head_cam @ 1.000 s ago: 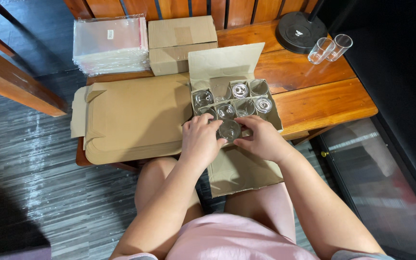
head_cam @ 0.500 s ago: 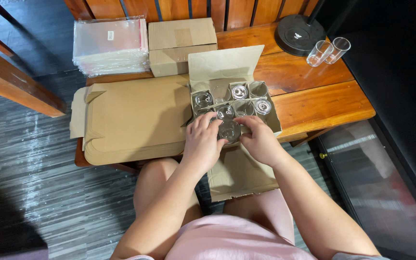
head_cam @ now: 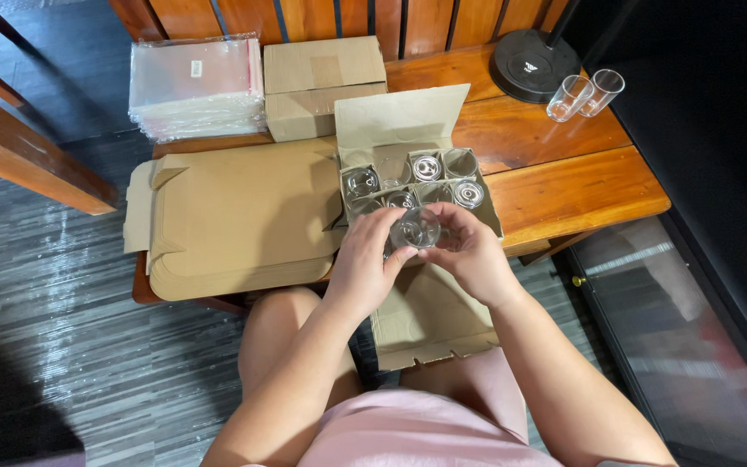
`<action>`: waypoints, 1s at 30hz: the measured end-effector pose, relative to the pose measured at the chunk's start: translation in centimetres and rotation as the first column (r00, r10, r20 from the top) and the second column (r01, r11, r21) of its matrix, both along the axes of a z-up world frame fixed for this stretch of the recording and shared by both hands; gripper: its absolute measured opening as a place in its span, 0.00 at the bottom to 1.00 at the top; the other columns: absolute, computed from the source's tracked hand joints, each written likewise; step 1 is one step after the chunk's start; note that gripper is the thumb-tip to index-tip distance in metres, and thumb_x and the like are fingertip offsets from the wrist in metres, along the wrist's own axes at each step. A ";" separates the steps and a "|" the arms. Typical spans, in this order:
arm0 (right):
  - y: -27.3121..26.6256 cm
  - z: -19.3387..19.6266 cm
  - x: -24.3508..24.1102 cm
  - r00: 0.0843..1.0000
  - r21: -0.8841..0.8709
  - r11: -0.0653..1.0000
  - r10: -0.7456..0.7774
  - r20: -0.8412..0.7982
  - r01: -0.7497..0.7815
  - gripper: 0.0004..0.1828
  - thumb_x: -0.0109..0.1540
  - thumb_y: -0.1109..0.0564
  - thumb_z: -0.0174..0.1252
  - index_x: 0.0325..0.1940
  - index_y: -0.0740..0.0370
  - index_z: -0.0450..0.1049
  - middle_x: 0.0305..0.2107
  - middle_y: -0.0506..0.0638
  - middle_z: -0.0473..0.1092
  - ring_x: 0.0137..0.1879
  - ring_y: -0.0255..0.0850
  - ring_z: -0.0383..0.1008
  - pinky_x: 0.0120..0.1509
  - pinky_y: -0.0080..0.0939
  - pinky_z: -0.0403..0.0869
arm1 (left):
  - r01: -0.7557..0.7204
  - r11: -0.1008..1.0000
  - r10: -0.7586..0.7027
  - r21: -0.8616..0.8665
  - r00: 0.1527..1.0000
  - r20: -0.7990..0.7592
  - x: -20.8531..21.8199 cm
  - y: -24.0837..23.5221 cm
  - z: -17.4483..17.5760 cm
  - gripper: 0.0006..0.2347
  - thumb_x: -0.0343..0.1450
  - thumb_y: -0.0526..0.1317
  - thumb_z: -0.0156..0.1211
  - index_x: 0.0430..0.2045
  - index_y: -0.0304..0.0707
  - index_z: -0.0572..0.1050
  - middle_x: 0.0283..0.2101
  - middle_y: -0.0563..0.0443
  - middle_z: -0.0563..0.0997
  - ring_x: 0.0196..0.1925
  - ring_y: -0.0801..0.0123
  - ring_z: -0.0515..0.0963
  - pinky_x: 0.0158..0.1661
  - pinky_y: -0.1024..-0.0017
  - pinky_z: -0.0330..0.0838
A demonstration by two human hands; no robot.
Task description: The person opens a cardboard box containing small clear glasses and removes them one by one, placing them on a wooden bench. The person continues until all glasses are removed and then closes the box.
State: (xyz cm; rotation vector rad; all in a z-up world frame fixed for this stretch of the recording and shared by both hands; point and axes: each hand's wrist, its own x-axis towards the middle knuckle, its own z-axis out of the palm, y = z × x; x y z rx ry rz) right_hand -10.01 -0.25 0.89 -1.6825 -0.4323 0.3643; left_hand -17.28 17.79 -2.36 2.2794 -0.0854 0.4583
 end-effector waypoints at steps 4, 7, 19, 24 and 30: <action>0.1 0.4 -0.5 0.999 0.147 0.989 0.011 -0.051 -0.003 0.37 0.50 0.71 0.72 0.63 0.64 0.72 0.50 0.50 0.76 0.57 0.36 0.73 0.57 0.33 0.75 | 0.008 0.992 -0.004 -0.129 1.000 0.028 -1.1 -0.9 3.2 0.23 0.75 0.46 0.60 0.65 0.42 0.67 0.60 0.40 0.74 0.67 0.47 0.72 0.67 0.43 0.60; -0.3 0.0 -0.6 0.995 0.325 0.946 0.010 -0.098 0.022 0.38 0.50 0.74 0.72 0.64 0.66 0.70 0.50 0.52 0.74 0.56 0.37 0.73 0.58 0.37 0.77 | 0.013 0.973 0.027 -0.232 0.985 0.168 -1.2 -1.6 3.4 0.23 0.72 0.41 0.67 0.63 0.43 0.70 0.57 0.42 0.75 0.63 0.47 0.76 0.58 0.50 0.75; -1.7 -0.8 -0.7 0.995 0.419 0.907 -0.013 -0.095 0.052 0.42 0.49 0.76 0.71 0.66 0.64 0.70 0.49 0.53 0.74 0.57 0.41 0.77 0.56 0.40 0.81 | 0.087 0.810 0.011 -0.579 0.987 0.163 -1.2 -3.7 3.1 0.24 0.70 0.35 0.69 0.62 0.40 0.72 0.57 0.42 0.73 0.59 0.60 0.75 0.52 0.64 0.81; -2.3 -0.3 -0.8 0.996 0.378 0.923 -0.046 -0.081 0.073 0.45 0.46 0.77 0.73 0.66 0.65 0.70 0.49 0.55 0.75 0.56 0.41 0.77 0.55 0.41 0.82 | 0.077 0.825 -0.002 -0.560 0.991 0.134 -1.0 -4.0 3.3 0.25 0.68 0.37 0.72 0.61 0.41 0.73 0.56 0.43 0.74 0.58 0.60 0.76 0.50 0.66 0.81; -3.4 -0.1 -0.3 0.990 0.405 0.903 -0.123 -0.071 0.141 0.44 0.45 0.78 0.72 0.65 0.67 0.71 0.47 0.55 0.75 0.55 0.42 0.78 0.55 0.42 0.83 | 0.031 0.921 0.037 -0.388 0.986 0.165 0.1 -4.7 4.3 0.25 0.66 0.41 0.75 0.60 0.48 0.76 0.52 0.48 0.79 0.53 0.62 0.81 0.45 0.71 0.82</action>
